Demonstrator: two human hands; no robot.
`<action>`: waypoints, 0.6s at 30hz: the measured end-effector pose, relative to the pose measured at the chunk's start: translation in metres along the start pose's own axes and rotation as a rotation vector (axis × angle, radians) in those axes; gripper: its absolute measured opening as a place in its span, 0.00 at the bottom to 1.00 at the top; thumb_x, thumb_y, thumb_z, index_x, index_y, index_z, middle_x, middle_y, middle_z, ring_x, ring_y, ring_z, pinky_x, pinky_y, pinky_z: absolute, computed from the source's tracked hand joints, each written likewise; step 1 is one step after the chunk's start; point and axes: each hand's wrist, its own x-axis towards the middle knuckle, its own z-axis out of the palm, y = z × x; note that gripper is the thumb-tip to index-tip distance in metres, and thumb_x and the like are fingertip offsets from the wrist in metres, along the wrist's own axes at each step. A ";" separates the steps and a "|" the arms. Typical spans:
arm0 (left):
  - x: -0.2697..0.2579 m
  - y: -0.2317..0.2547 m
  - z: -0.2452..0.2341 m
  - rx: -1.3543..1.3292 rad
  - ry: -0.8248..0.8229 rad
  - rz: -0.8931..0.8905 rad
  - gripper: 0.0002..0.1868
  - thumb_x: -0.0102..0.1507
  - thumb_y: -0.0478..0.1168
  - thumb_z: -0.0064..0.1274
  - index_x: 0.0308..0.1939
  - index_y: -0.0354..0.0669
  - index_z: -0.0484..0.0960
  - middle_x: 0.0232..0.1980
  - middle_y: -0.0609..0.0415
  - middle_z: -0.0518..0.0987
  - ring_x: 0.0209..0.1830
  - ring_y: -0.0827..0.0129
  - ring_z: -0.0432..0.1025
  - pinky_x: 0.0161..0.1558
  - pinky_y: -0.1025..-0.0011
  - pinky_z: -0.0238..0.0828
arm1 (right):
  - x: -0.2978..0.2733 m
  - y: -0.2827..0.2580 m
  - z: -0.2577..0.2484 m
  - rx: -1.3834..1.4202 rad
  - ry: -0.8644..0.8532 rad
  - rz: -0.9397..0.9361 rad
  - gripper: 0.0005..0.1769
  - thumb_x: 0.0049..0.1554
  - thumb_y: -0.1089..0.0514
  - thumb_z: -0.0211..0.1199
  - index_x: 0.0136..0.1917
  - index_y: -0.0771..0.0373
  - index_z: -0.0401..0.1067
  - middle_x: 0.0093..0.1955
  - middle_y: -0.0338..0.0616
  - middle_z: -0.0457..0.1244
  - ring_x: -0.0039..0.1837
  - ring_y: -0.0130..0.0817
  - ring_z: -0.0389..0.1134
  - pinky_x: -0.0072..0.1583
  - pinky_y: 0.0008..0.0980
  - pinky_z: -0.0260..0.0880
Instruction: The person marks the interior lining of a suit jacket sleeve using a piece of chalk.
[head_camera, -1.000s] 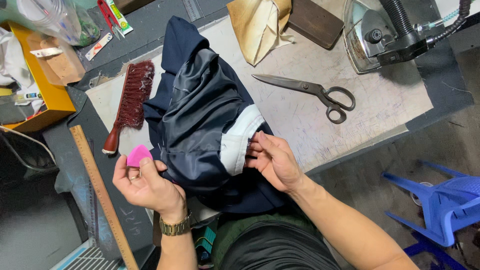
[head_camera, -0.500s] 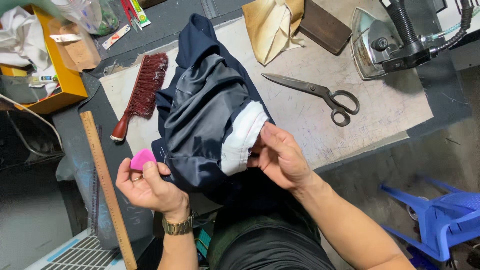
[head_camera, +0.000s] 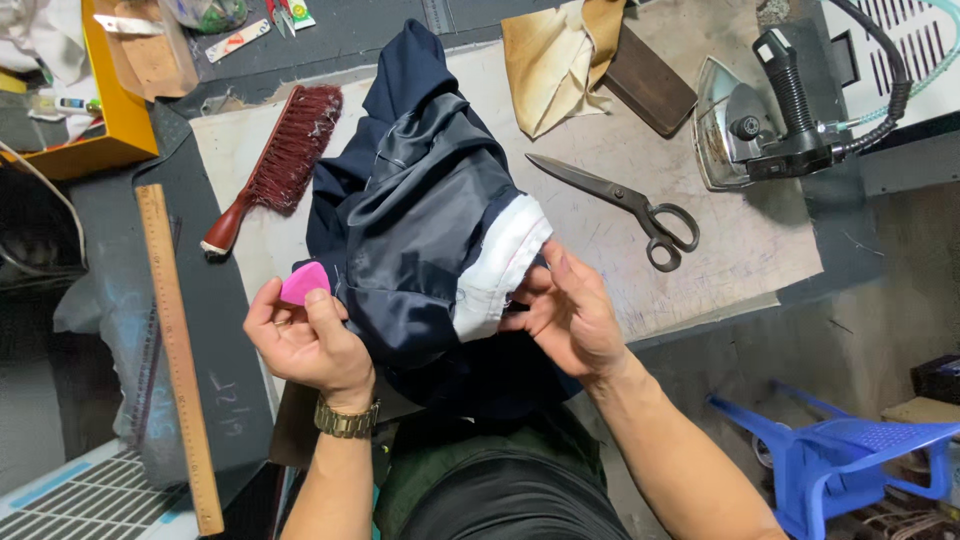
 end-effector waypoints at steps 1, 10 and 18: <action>-0.001 0.003 0.000 0.026 -0.010 0.015 0.19 0.65 0.23 0.53 0.58 0.18 0.68 0.33 0.40 0.69 0.16 0.63 0.68 0.25 0.69 0.67 | 0.002 0.011 -0.025 -0.044 0.091 -0.006 0.15 0.67 0.53 0.52 0.55 0.68 0.71 0.39 0.51 0.70 0.46 0.46 0.73 0.49 0.68 0.78; -0.013 -0.013 -0.005 0.184 -0.039 0.098 0.17 0.66 0.25 0.56 0.56 0.19 0.72 0.44 0.35 0.75 0.31 0.57 0.78 0.41 0.66 0.76 | 0.007 -0.006 0.031 -0.097 0.258 0.102 0.16 0.65 0.54 0.58 0.51 0.72 0.73 0.46 0.64 0.70 0.48 0.59 0.74 0.45 0.73 0.77; -0.038 0.072 0.050 -0.123 -0.124 0.049 0.18 0.64 0.24 0.53 0.56 0.20 0.67 0.43 0.35 0.74 0.29 0.50 0.81 0.35 0.61 0.83 | 0.020 0.004 -0.004 -0.049 0.245 0.082 0.16 0.67 0.51 0.54 0.55 0.66 0.73 0.50 0.60 0.71 0.51 0.57 0.75 0.49 0.71 0.77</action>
